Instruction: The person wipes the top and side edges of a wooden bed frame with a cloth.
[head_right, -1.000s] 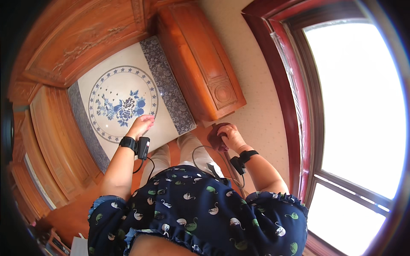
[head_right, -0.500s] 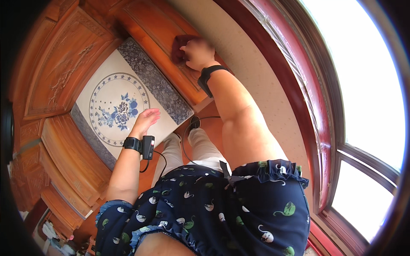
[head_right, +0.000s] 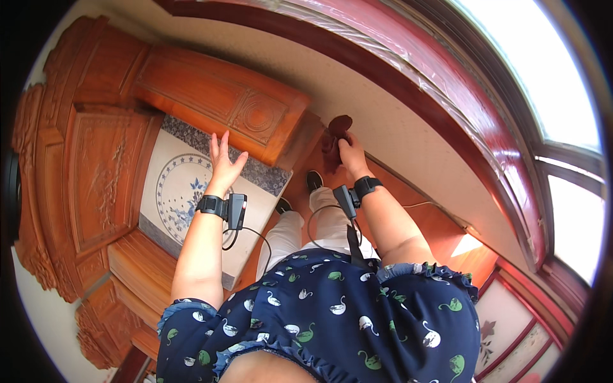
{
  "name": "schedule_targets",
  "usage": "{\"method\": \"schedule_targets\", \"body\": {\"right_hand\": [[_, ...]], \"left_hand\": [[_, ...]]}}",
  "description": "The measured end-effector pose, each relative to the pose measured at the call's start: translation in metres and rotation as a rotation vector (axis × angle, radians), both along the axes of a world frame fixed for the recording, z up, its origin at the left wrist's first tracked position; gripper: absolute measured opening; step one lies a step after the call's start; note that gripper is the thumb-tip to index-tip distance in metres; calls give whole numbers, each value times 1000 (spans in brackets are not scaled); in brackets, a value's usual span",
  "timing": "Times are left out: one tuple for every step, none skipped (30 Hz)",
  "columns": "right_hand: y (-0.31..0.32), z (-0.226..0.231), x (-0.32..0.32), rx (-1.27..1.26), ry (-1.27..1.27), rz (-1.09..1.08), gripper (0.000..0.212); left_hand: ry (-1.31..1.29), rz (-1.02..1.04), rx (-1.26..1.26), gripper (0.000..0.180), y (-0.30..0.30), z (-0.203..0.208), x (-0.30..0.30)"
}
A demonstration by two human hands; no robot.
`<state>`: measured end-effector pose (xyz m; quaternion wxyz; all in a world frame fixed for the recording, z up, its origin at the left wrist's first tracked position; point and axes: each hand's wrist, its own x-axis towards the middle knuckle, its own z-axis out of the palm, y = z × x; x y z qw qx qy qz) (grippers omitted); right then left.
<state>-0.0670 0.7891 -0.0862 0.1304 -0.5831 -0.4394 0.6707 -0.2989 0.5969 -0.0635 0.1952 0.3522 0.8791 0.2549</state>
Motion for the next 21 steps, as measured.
{"method": "schedule_targets", "body": {"right_hand": [[2,-2,-8,51,3,-3,40],[3,-6,-19,101,5,-4,41],[1,-3,-35,164,-18,31,42],[15,-42,-37,290,94,22,44],[26,-74,-44,361,99,-4,45],[18,-79,-64,416,66,18,45],[19,-82,-76,469,14,9,46],[20,-83,-83,541,-59,81,44],[14,-89,-88,611,-154,112,43],[1,-92,-92,666,-251,149,41],[-14,-95,-92,649,-259,133,41],[-32,-95,-92,656,-210,89,40],[-42,-96,-92,679,-162,34,39],[-56,-96,-90,658,-135,-3,38],[-67,-96,-88,611,-119,-21,39],[-80,-94,-87,561,-100,-38,39],[-96,-91,-87,549,-124,-58,40],[-111,-88,-87,537,-148,-75,40],[-125,-86,-86,498,-125,-93,41],[-140,-83,-83,438,-136,-67,42],[-148,-96,-70,418,-83,-96,42]], "left_hand": [[49,-90,-93,86,7,0,-8],[56,-119,-106,86,11,-1,-12],[81,-159,-196,90,15,0,-13],[108,-212,-261,95,32,1,-9],[92,-218,-335,101,43,-4,-3],[99,-230,-362,101,34,-9,-7],[103,-237,-388,100,36,-10,-6],[109,-243,-412,100,40,-12,-6],[129,-261,-419,101,43,-14,-6],[128,-281,-435,101,41,-14,-6],[111,-274,-415,102,43,-14,-8],[95,-259,-397,102,40,-14,-10],[94,-255,-419,104,40,-14,-11],[103,-276,-417,104,41,-14,-10],[84,-258,-442,105,41,-13,-10],[65,-238,-469,106,40,-11,-10],[54,-241,-475,107,40,-9,-11],[63,-255,-477,107,40,-9,-13],[57,-251,-482,107,39,-8,-13],[49,-246,-487,108,39,-8,-14],[55,-284,-478,107,49,-11,-7]]}}
